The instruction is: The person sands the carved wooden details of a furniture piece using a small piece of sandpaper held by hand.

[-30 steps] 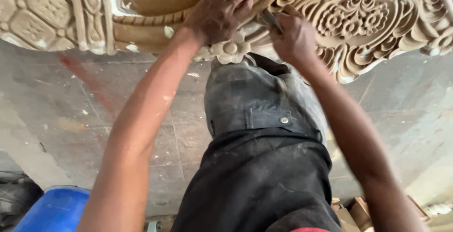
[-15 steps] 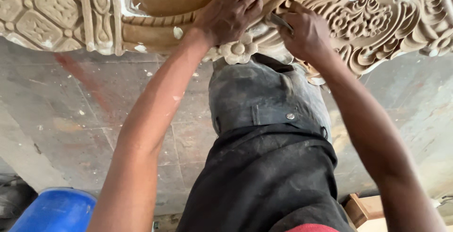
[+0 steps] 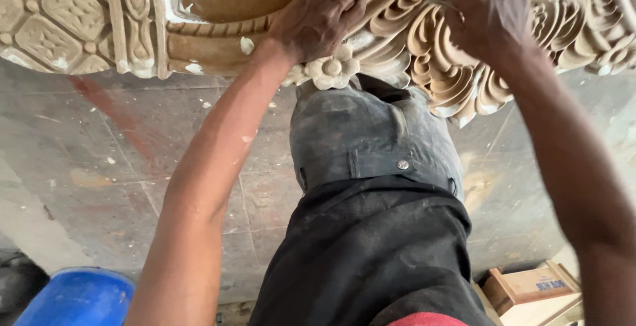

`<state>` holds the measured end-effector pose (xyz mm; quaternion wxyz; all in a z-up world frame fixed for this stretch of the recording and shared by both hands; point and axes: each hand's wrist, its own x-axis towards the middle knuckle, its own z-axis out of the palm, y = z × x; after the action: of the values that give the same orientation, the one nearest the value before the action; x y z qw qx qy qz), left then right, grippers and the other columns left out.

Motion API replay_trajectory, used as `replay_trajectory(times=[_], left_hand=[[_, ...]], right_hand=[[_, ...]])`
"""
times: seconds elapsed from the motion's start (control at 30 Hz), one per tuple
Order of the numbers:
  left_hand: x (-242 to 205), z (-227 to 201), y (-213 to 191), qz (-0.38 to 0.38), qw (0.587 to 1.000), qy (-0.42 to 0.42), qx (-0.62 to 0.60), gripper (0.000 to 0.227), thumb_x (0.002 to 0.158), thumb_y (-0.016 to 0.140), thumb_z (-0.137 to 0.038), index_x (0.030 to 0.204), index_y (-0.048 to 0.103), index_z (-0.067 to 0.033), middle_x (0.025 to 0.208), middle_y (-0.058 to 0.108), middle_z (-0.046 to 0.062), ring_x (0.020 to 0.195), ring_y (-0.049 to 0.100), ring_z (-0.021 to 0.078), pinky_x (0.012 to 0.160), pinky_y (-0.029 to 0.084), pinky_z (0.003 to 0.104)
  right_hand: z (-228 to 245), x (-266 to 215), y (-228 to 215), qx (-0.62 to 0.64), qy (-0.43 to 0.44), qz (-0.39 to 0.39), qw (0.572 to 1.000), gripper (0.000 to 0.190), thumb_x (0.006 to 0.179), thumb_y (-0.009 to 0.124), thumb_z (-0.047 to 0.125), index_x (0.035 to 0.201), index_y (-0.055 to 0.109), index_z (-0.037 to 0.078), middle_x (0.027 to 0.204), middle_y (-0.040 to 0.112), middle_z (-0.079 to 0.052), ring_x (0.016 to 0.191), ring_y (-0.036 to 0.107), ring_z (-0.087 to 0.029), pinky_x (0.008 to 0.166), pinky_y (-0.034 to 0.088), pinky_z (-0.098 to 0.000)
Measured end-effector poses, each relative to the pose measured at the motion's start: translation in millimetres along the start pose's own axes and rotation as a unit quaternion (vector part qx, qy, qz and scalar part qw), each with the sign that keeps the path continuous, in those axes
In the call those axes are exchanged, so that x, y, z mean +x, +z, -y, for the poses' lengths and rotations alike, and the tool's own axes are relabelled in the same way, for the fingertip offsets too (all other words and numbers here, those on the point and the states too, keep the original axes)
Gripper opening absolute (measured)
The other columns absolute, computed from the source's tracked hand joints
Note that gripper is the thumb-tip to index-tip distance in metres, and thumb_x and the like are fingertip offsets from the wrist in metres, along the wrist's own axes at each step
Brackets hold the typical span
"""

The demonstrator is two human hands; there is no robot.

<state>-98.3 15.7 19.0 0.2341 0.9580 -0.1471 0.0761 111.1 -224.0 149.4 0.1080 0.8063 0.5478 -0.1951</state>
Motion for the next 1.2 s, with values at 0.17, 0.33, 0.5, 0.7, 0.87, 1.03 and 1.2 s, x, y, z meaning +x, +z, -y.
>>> replay_trajectory(times=[0.17,0.33,0.5,0.7,0.87,1.03,1.2], left_hand=[[3,0,-2,-0.002,1.000,-0.002,0.003,0.034,0.109,0.054,-0.020,0.137,0.056,-0.0005,0.161,0.048,0.016,0.149,0.038,0.0360,0.125,0.031,0.047],[4,0,-5,0.016,1.000,-0.007,0.005,0.043,0.105,0.056,-0.022,0.143,0.057,-0.0013,0.158,0.049,0.018,0.147,0.038,0.0369,0.125,0.030,0.048],[7,-3,-2,0.040,0.998,-0.014,0.045,0.047,0.102,0.054,-0.025,0.145,0.053,-0.0046,0.160,0.045,0.016,0.148,0.036,0.0355,0.125,0.027,0.046],[5,-3,0,0.055,0.997,-0.014,0.053,0.039,0.108,0.053,-0.021,0.143,0.051,-0.0032,0.163,0.043,0.018,0.150,0.036,0.0364,0.127,0.027,0.047],[5,-1,8,0.049,0.998,-0.014,0.031,0.047,0.103,0.055,-0.022,0.146,0.052,-0.0039,0.162,0.042,0.020,0.148,0.034,0.0388,0.124,0.028,0.049],[5,1,15,0.102,0.995,-0.022,0.008,0.056,0.103,0.053,-0.035,0.150,0.047,-0.0054,0.165,0.035,0.018,0.152,0.028,0.0398,0.127,0.023,0.050],[10,0,12,0.115,0.991,-0.016,0.072,0.065,0.102,0.053,-0.047,0.157,0.044,-0.0132,0.168,0.032,0.016,0.152,0.025,0.0402,0.127,0.019,0.052]], right_hand=[[31,-13,30,0.137,0.025,-0.084,0.987,0.015,0.115,0.068,0.015,0.118,0.081,0.007,0.102,0.067,-0.012,0.061,0.051,-0.013,0.044,0.040,-0.0278],[61,1,47,0.220,0.020,-0.136,0.966,0.012,0.109,0.071,0.009,0.114,0.077,0.000,0.102,0.066,-0.012,0.070,0.059,-0.016,0.048,0.045,-0.0293],[38,4,37,0.308,0.022,-0.042,0.950,0.010,0.105,0.066,0.000,0.108,0.076,-0.002,0.097,0.064,-0.012,0.071,0.059,-0.020,0.055,0.046,-0.0366],[55,12,26,0.284,0.046,-0.045,0.957,0.011,0.101,0.069,0.002,0.109,0.077,-0.001,0.095,0.064,-0.012,0.070,0.058,-0.020,0.052,0.046,-0.0359],[66,-5,23,0.207,-0.002,-0.099,0.973,0.018,0.109,0.070,0.011,0.123,0.080,0.008,0.098,0.064,-0.011,0.066,0.056,-0.018,0.045,0.045,-0.0326],[69,-15,29,0.073,-0.032,-0.151,0.985,0.016,0.111,0.068,0.020,0.118,0.081,0.016,0.102,0.062,-0.006,0.078,0.060,-0.016,0.057,0.050,-0.0319],[107,3,57,0.096,0.003,-0.234,0.968,0.015,0.114,0.065,0.012,0.117,0.079,0.012,0.104,0.059,-0.005,0.085,0.059,-0.018,0.060,0.053,-0.0288]])
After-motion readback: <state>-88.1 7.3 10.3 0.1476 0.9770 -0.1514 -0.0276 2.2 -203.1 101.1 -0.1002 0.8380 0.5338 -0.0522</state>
